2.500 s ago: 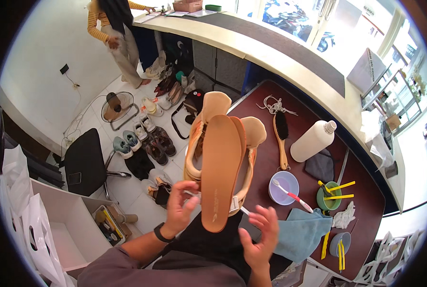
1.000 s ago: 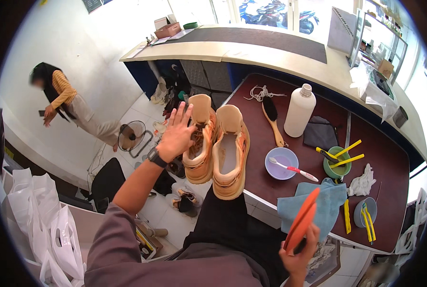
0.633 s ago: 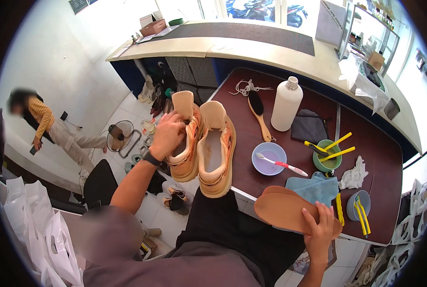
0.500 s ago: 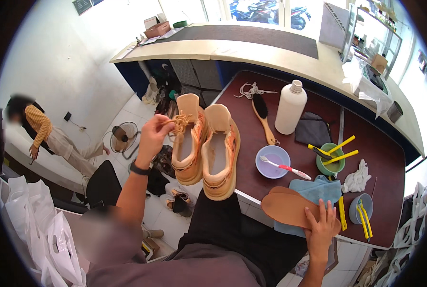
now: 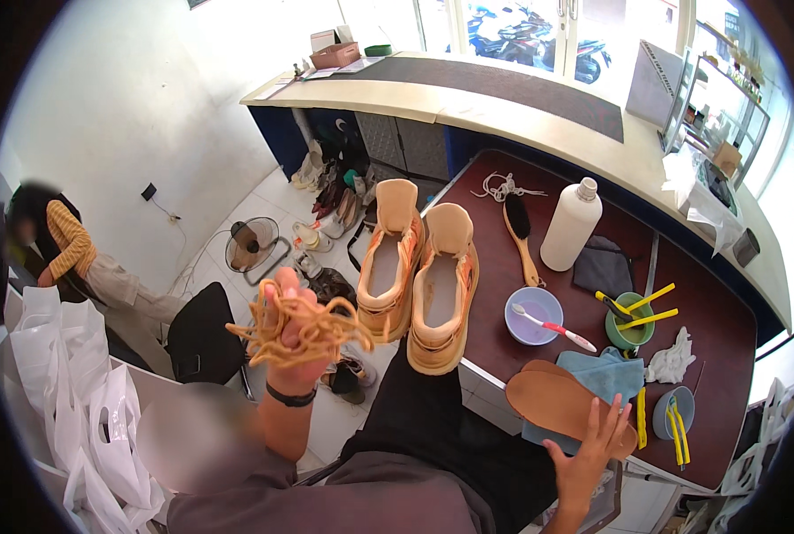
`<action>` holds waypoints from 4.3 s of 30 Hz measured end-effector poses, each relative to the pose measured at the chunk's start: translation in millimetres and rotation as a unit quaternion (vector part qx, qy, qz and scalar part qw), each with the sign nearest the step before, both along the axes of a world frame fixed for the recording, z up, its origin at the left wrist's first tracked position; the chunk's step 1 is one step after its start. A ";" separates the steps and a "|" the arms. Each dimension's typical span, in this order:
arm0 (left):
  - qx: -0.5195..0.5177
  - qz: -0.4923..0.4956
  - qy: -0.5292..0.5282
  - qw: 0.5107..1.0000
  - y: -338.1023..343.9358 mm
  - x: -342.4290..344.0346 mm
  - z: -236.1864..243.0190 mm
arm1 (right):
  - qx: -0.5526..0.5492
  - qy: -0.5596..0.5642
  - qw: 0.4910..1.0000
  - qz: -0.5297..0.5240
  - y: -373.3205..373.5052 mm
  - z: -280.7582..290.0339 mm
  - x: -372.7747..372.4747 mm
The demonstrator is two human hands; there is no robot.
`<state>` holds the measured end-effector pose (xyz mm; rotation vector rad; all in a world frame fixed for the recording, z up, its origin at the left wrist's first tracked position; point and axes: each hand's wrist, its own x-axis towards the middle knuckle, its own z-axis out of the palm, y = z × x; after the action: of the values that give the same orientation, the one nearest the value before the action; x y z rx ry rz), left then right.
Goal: Checking and refurbishing shoes by inspecting insoles, lacing, and organizing pairs at a repair bench.
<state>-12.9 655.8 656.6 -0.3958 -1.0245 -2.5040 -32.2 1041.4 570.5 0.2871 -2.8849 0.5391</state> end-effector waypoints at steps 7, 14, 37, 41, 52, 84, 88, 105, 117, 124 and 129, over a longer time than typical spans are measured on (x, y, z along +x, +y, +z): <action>0.018 -0.124 -0.073 0.989 55.1 7.7 -17.2 | -0.286 -0.008 0.940 0.185 -66.4 26.5 41.0; -0.028 -0.204 -0.121 0.971 100.5 14.8 -39.5 | -0.640 -0.139 0.715 0.243 -104.7 54.2 32.2; -0.259 0.023 0.023 0.965 63.6 10.9 -54.6 | -0.660 -0.207 0.712 0.121 -76.4 55.8 22.8; -0.321 0.035 0.056 0.945 54.2 10.2 -56.2 | -0.664 -0.179 0.710 0.150 -72.2 49.8 25.1; -0.208 0.137 -0.080 0.965 -5.8 20.5 -55.6 | -0.696 -0.093 0.711 0.044 5.8 34.2 40.2; -0.156 0.000 0.018 0.988 8.2 21.8 -33.9 | -0.164 -0.236 0.955 -0.070 40.4 5.6 63.6; -0.128 0.078 0.010 0.989 -4.9 20.4 -22.9 | -0.191 -0.190 0.957 -0.106 73.3 -8.7 57.6; 0.136 0.213 -0.197 0.947 -144.3 45.2 -70.8 | -0.706 0.300 0.607 -0.207 402.9 -59.7 157.1; -0.140 -0.578 -0.117 0.796 118.1 42.0 -100.0 | -0.314 -0.048 0.904 0.286 -50.8 27.7 101.1; -0.055 -0.418 -0.216 0.880 81.4 31.5 -108.8 | -0.354 -0.247 0.879 0.204 -54.1 -2.8 109.8; -0.061 -0.327 -0.225 0.916 46.9 26.9 -105.2 | -0.204 -0.412 0.883 0.094 -20.9 -5.9 99.0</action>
<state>13.9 702.7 551.4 -0.2173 -1.4104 -3.2439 66.8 1020.6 564.6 0.3288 -3.3972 1.6247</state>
